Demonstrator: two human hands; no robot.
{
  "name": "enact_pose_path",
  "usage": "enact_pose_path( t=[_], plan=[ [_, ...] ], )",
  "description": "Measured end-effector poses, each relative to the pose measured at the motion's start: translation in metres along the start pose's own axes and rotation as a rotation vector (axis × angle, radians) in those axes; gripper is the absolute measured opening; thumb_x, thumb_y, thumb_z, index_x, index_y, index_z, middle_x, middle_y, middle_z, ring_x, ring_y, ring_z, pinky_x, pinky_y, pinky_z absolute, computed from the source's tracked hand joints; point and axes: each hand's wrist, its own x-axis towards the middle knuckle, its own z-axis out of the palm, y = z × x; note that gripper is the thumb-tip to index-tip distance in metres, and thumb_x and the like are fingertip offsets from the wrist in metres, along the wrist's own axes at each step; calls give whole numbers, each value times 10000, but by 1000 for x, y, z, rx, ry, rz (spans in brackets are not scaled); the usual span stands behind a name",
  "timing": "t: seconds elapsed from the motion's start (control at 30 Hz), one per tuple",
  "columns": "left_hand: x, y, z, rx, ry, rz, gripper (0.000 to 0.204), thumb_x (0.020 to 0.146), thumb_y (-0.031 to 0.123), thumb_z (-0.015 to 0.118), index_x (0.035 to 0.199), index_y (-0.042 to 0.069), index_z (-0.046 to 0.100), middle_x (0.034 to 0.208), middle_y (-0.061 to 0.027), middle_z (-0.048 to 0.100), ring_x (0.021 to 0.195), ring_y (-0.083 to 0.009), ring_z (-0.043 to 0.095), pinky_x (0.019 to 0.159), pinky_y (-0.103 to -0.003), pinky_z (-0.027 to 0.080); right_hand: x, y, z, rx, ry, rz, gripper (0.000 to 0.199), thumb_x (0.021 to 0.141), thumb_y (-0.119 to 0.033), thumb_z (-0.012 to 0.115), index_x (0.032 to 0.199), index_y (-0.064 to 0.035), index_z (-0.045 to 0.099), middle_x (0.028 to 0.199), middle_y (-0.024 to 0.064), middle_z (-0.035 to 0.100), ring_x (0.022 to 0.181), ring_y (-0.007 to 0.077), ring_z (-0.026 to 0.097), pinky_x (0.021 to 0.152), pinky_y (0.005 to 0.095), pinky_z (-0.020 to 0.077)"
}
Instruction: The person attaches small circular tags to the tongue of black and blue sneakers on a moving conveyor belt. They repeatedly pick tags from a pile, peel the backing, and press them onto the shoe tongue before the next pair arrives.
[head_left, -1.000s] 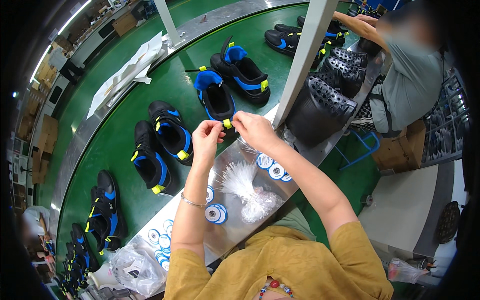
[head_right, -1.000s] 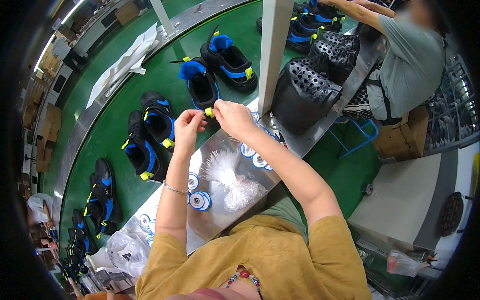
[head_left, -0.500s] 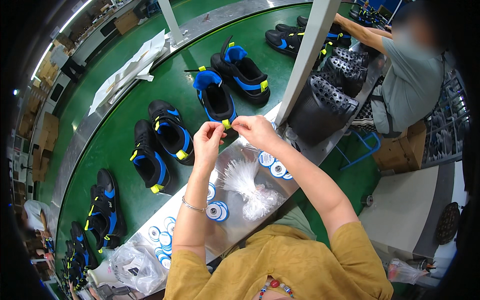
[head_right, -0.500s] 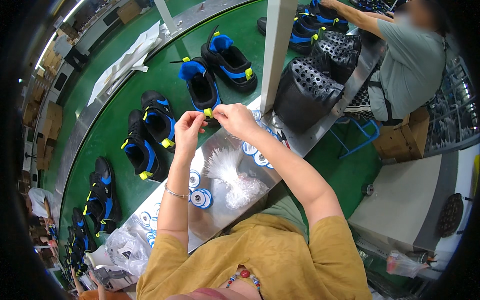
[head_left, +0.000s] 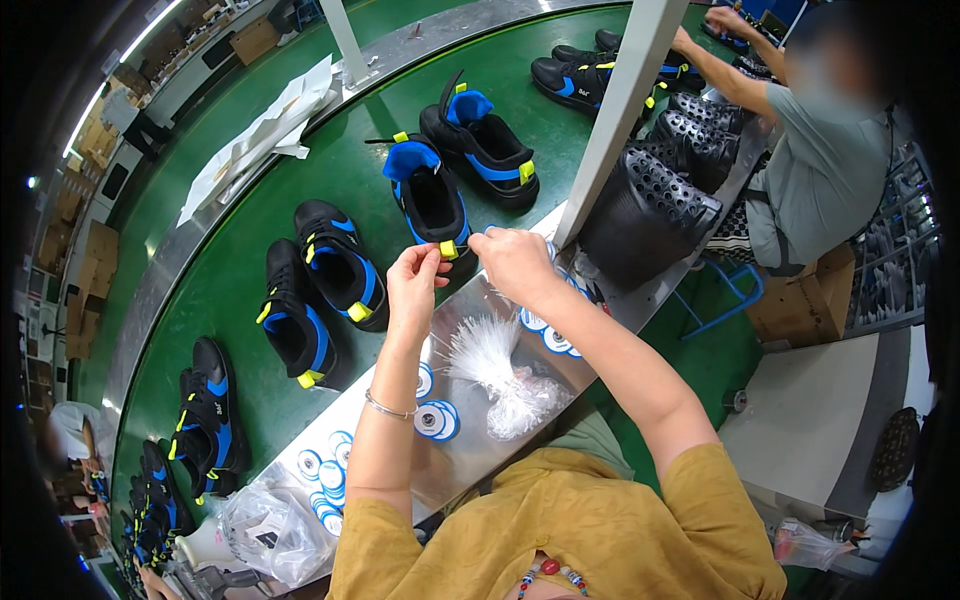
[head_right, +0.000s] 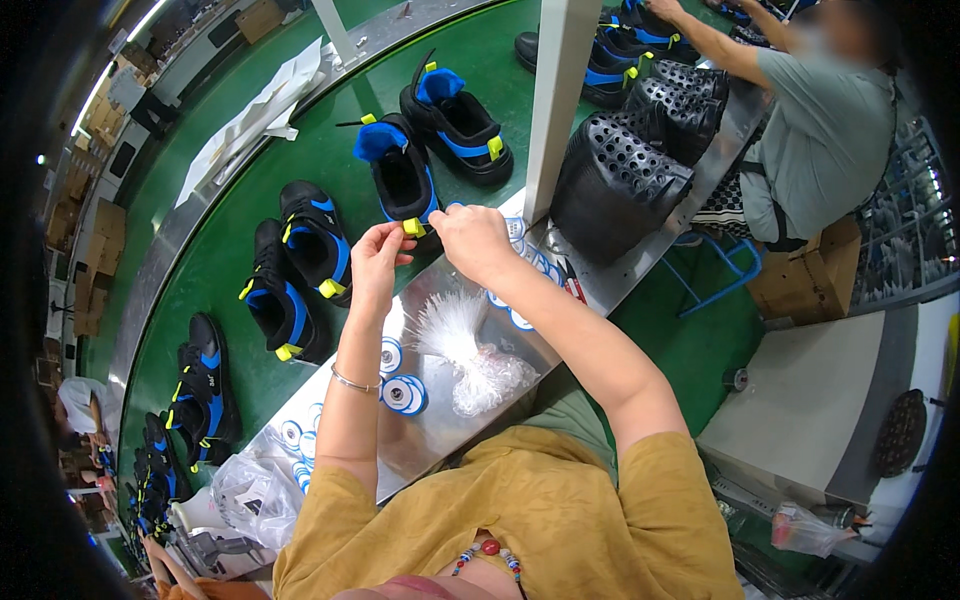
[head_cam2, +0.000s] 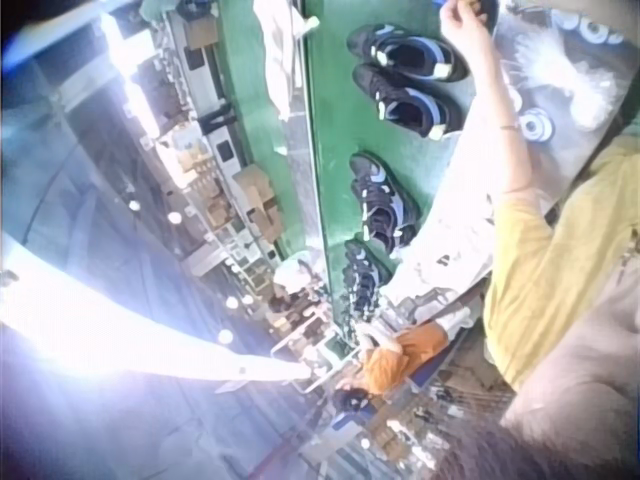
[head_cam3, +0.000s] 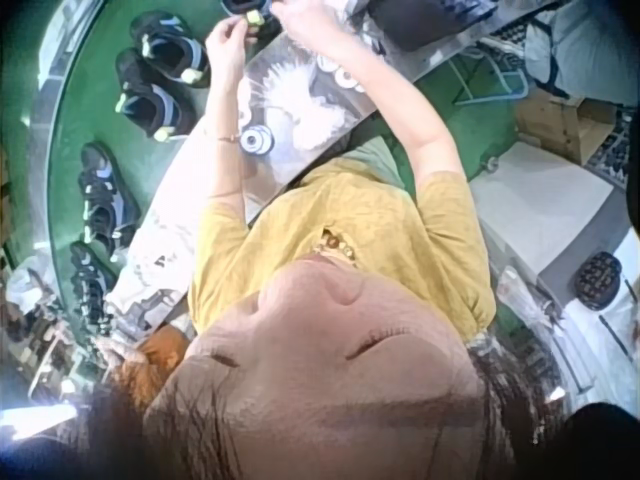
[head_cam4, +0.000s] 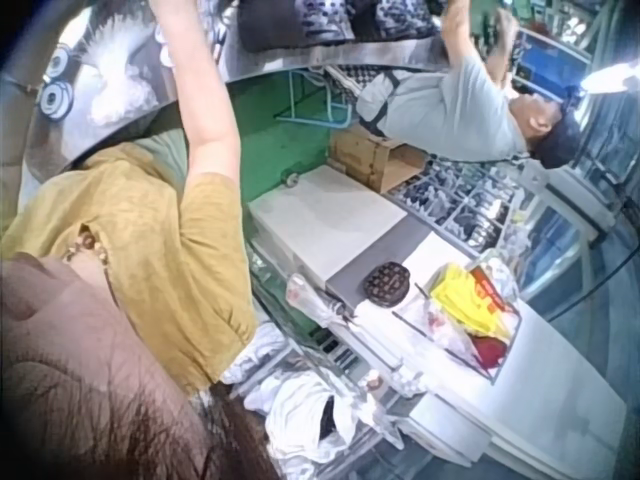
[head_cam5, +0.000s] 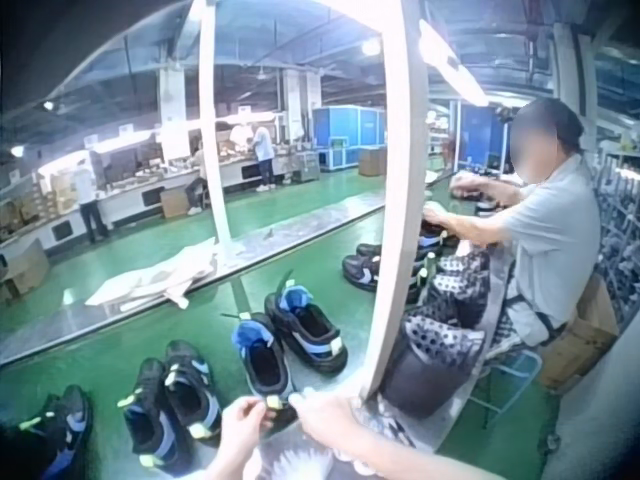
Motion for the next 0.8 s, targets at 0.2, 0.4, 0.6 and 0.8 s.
enact_pose_path(
  t=[0.2, 0.4, 0.6, 0.8],
  plan=[
    [3, -3, -1, -50, 17, -15, 157, 953, 129, 599, 1028, -5, 631, 888, -53, 678, 772, -99, 643, 629, -212, 504, 5, -10, 7, 36, 20, 2, 29, 787, -105, 598, 812, -110, 614, 745, 74, 632, 711, 287, 663, 606, 407, 529],
    [3, -6, -7, -74, 104, 45, 123, 933, 122, 629, 977, 9, 653, 860, -40, 679, 769, -96, 638, 612, -214, 488, 7, -13, 5, 309, 9, 87, 105, 893, -141, 560, 934, -58, 608, 829, 144, 664, 764, 342, 653, 661, 437, 520],
    [-6, 17, -17, -32, 224, 297, 122, 937, 123, 634, 981, 16, 673, 866, -6, 660, 780, -55, 594, 597, -188, 455, 13, -8, -7, 663, 81, 128, 123, 924, -108, 520, 992, -15, 562, 892, 195, 669, 840, 386, 641, 711, 457, 504],
    [-9, 14, 11, 40, -11, 322, 114, 966, 89, 577, 1026, 18, 643, 868, -3, 641, 737, -47, 566, 615, -193, 470, 24, -22, -7, 892, 72, 127, 131, 924, -69, 518, 1019, 10, 560, 791, 165, 646, 721, 264, 643, 637, 353, 496]
  ],
)
